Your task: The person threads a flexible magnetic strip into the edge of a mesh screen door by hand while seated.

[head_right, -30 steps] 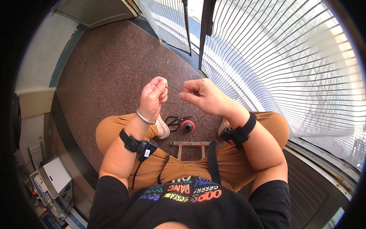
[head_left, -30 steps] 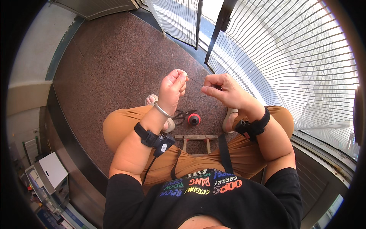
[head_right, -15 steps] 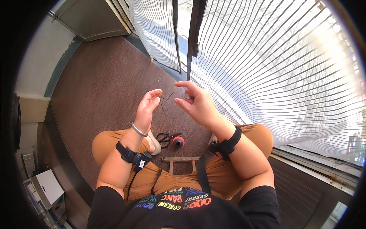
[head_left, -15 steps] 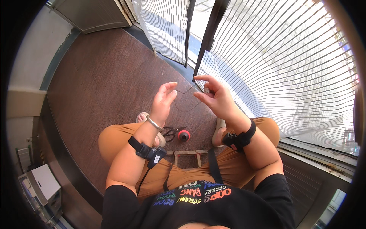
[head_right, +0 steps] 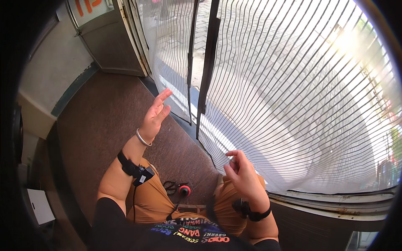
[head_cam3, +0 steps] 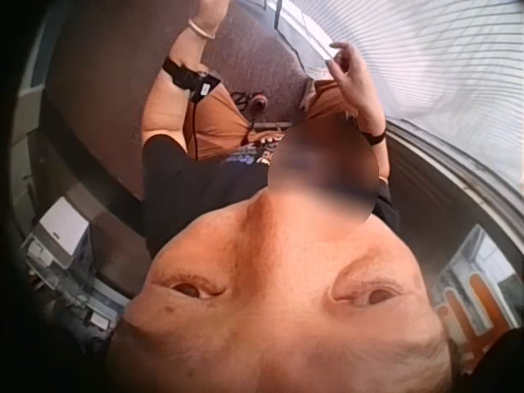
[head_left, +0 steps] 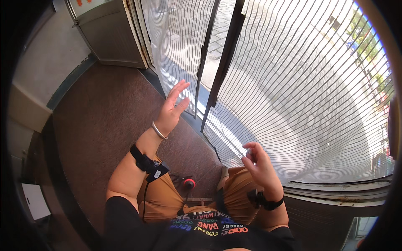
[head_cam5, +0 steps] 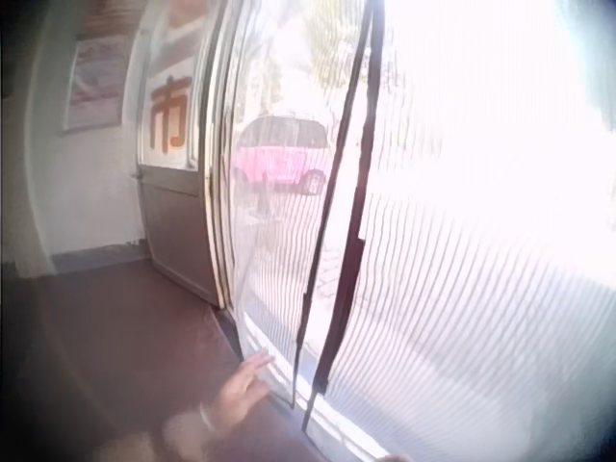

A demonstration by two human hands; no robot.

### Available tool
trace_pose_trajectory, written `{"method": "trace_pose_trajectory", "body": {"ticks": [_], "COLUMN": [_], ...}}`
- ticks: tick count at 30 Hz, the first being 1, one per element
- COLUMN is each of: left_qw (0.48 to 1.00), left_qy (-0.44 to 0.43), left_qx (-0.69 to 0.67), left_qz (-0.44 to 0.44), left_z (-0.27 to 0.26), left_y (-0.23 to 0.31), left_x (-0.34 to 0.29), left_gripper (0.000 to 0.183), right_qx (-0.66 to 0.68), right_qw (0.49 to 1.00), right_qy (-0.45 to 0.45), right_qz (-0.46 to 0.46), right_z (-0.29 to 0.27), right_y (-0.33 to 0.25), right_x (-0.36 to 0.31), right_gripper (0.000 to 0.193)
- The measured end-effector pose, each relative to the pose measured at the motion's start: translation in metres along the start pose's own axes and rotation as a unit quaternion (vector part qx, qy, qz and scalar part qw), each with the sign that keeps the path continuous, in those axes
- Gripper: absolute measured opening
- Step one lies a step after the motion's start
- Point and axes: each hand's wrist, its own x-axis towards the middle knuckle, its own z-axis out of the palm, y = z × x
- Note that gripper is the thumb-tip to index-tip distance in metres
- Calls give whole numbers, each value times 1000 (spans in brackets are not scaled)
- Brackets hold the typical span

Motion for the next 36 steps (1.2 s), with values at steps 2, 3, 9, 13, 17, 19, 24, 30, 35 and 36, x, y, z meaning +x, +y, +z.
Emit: {"method": "trace_pose_trajectory", "body": {"ticks": [2,3,9,13,17,19,24,30,35,36], "left_qw": [997,995,998,992,948,921,755,449,484,494], "left_qy": [-15,-15,-50,-95,-184,-182,-307,-480,-347,-327], "left_qx": [56,73,35,69,173,252,359,124,207,218], "left_qz": [50,60,26,-44,-192,-234,-454,-743,-776,-775], "left_z": [8,11,35,47,22,-12,-101,-65,-77,-80], "left_y": [21,31,19,11,-14,-29,-14,137,146,144], "left_x": [22,29,79,63,-19,-77,-326,-484,-496,-496], "left_gripper": [51,51,60,59,56,55,80,87,81,80], "right_qx": [26,26,-8,32,-38,6,-146,-162,-225,-224], "right_qw": [999,998,992,983,958,933,844,734,418,286], "right_qy": [-33,-59,-77,97,127,106,-197,-273,-462,-545], "right_qz": [19,28,101,152,255,343,476,601,749,755], "right_z": [-23,-34,-115,-144,-116,-72,36,57,10,-6], "right_y": [2,-8,-61,-51,54,141,246,245,219,210], "right_x": [-26,-39,-134,-202,-224,-267,-405,-471,-531,-546], "right_gripper": [24,23,16,9,9,9,16,29,42,45]}}
